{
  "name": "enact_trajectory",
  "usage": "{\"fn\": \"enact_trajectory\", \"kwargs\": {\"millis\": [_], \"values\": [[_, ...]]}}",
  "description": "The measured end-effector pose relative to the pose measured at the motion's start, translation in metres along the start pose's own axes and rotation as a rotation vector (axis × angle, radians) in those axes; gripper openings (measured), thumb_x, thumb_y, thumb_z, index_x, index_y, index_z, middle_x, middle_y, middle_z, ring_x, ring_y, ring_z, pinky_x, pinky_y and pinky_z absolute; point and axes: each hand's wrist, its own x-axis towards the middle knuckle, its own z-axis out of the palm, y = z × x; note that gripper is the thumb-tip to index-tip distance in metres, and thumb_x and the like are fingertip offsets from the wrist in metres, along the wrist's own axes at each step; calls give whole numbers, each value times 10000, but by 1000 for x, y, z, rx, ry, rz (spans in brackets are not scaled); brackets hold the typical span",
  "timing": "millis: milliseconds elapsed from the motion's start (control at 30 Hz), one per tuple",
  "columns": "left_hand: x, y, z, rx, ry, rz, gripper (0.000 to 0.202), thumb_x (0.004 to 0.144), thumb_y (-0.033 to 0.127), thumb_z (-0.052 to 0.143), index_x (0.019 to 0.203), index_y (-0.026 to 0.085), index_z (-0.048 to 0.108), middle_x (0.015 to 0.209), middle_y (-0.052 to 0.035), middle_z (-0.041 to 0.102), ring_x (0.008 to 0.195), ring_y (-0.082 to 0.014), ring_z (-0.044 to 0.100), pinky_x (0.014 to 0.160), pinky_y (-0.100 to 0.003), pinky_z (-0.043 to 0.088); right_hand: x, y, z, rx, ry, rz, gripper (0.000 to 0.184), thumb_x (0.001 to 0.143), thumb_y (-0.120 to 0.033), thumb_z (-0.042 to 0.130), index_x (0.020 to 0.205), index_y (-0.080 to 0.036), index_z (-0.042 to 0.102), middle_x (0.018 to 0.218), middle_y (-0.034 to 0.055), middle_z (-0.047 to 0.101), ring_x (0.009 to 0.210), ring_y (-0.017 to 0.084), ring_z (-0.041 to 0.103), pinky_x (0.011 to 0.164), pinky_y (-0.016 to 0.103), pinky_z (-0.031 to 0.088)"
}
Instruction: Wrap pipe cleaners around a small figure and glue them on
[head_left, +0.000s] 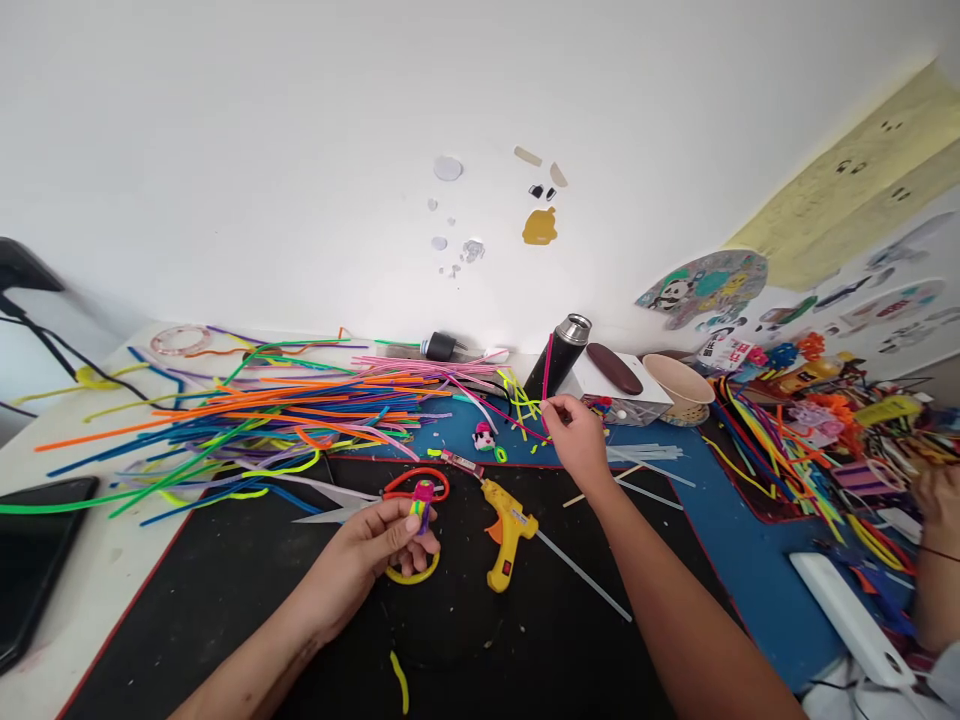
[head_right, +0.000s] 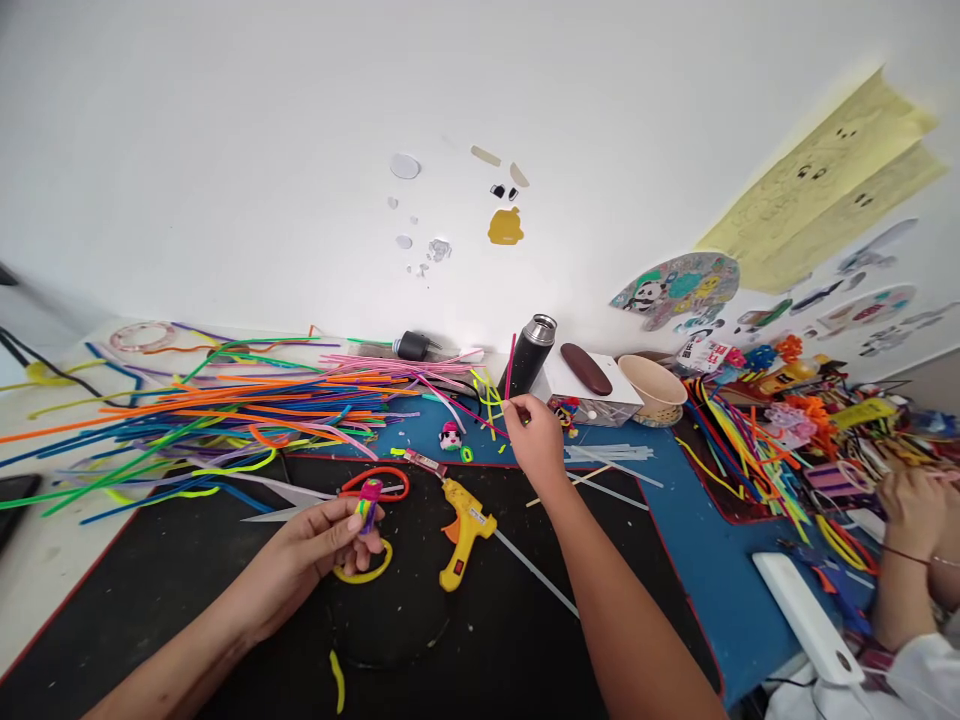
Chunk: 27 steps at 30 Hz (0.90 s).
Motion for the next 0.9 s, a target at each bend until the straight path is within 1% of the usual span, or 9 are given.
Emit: {"fn": "enact_trajectory", "kwargs": {"millis": [100,233,333,433,533,600,700,833,900], "values": [[2,0,0,-71,22,2,380,796,501,874,893,149,770,819,-90,790,646,-141,641,615,-238,473,-11,-10,-2,65,-86,-1,316,920,-501,601,821,-211,672,781,71,743,743,254,676,702,344,509],[4,1,0,-116,50,39,365,780,473,893,880,143,773,827,-97,786,645,-142,644,597,-232,468,-35,-33,2,280,-303,69,321,931,-517,612,818,-218,646,742,44,723,662,220,687,639,318,535],[4,3,0,-125,74,76,355,777,458,898,893,141,790,890,-113,793,691,-153,658,612,-232,481,-51,-54,2,438,-454,151,326,911,-524,666,831,-209,635,739,19,691,539,152,586,562,285,481],[3,4,0,-126,92,117,330,795,440,886,908,141,806,974,-127,791,758,-164,663,653,-236,506,-63,-72,1,475,-508,178,333,912,-525,675,834,-204,638,709,-1,658,506,120,497,507,260,399],[2,4,-1,-134,98,133,320,804,431,878,940,147,821,1053,-137,786,794,-172,663,677,-245,524,-73,-83,0,469,-565,176,323,924,-510,665,846,-197,657,661,-18,616,540,126,503,526,258,383],[2,5,-1,-164,99,142,324,799,432,881,953,153,828,1036,-133,787,805,-177,664,690,-249,534,-81,-88,1,465,-615,178,311,931,-498,659,886,-192,681,647,-23,605,575,138,536,562,266,406],[1,7,-2,-233,111,163,321,780,429,896,944,158,838,884,-112,778,793,-182,665,705,-249,545,-94,-90,3,469,-714,201,313,937,-495,654,959,-187,707,629,-33,600,582,141,554,575,266,417],[1,11,-5,-280,133,194,327,781,391,897,1002,153,849,958,-127,785,784,-169,663,693,-235,544,-112,-85,7,480,-826,289,351,928,-530,658,986,-186,699,603,-51,587,473,100,458,465,231,331],[2,12,-7,-284,136,191,334,794,388,887,1014,139,852,893,-122,778,736,-150,644,671,-218,528,-121,-81,10,497,-873,345,384,920,-558,662,999,-182,683,610,-55,596,422,79,420,428,221,294]]}}
